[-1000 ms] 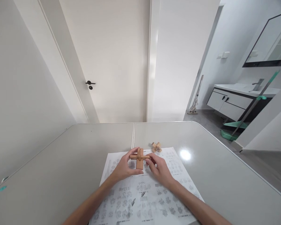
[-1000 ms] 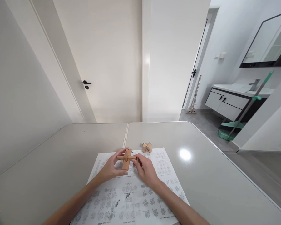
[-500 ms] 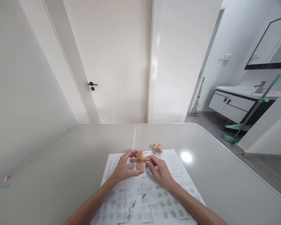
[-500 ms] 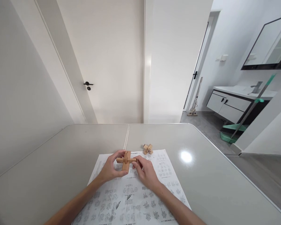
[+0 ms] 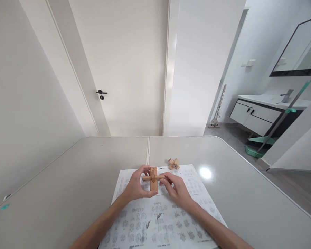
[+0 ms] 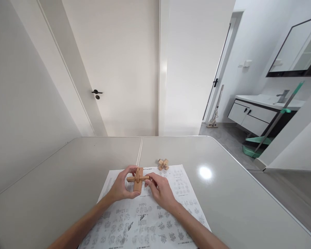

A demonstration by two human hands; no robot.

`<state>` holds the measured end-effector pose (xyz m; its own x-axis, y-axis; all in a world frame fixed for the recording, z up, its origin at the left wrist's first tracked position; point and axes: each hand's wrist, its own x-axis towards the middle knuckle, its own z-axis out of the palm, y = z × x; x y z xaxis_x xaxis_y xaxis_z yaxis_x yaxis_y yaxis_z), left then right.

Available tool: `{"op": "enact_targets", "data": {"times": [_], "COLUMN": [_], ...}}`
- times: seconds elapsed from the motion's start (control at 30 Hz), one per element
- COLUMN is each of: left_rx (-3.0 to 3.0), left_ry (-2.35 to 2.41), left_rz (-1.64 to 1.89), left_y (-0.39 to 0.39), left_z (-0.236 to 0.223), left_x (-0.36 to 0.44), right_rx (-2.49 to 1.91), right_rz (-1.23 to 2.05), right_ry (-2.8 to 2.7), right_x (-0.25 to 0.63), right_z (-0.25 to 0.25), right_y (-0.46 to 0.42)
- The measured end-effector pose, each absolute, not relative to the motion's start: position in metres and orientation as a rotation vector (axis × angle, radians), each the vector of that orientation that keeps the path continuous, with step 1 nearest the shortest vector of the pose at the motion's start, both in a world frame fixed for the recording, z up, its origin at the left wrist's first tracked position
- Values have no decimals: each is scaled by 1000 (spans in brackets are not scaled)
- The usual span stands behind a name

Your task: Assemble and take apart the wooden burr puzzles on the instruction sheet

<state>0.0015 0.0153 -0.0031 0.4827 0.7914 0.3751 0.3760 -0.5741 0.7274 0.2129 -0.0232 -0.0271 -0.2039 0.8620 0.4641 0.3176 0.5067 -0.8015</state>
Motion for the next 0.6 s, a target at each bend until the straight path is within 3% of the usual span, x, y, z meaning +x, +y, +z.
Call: {"op": "enact_targets", "data": {"times": [0.6], "left_rx": [2284], "left_ry": [873], "left_rz": [913], "left_y": [8], "left_z": [4], "left_x": [2], "right_rx": [-966], "right_rz": [717], "right_ry": [-1785], "right_x": [212], "right_z": [-25], "right_y": [-25]}}
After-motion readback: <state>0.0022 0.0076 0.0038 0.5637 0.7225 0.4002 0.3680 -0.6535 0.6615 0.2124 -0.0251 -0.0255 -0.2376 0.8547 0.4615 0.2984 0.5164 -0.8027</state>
